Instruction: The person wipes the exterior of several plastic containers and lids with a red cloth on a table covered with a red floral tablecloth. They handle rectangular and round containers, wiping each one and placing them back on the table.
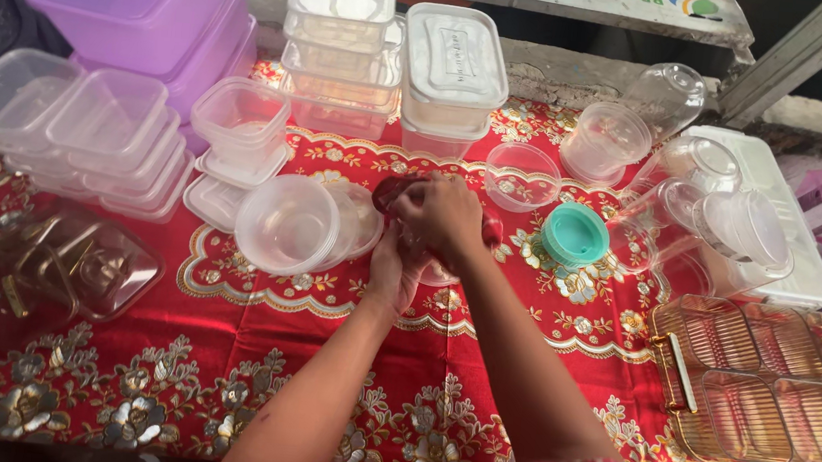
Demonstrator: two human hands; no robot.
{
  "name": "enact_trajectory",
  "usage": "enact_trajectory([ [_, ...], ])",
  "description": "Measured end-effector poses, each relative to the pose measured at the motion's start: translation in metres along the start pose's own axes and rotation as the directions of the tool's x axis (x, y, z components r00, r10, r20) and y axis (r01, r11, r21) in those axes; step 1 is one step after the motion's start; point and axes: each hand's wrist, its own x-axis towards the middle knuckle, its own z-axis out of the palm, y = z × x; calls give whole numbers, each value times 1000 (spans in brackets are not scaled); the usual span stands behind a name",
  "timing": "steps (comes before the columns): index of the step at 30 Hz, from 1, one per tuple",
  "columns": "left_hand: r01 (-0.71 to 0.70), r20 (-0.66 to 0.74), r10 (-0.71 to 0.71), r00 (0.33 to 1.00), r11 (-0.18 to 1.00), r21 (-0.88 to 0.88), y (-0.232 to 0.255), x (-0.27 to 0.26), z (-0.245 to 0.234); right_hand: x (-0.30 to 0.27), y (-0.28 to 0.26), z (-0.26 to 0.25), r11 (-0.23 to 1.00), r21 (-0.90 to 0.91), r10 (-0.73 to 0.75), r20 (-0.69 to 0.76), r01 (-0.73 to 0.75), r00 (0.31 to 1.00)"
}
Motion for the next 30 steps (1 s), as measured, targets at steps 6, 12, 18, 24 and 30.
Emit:
enact_trajectory([
  [6, 60, -231, -36, 972, 994, 95, 8, -7, 25, 37, 65, 16, 857, 419, 152, 350, -300, 924],
  [12, 12, -209, 29, 977, 981, 192, 14, -7, 37, 1, 101, 46, 478, 878, 11, -26, 17, 1000],
  [18, -89, -252, 100, 963, 995, 53, 5, -3, 26, -88, 24, 60, 879, 476, 259, -528, 29, 808],
  [24, -12, -80, 10, 997, 1000, -22, 10, -6, 22, -94, 21, 68, 975, 115, -92, -559, 187, 824],
  [30, 148, -4, -149, 989, 983, -105, 10, -13, 29, -61, 78, 54, 652, 722, 309, -532, 232, 788],
])
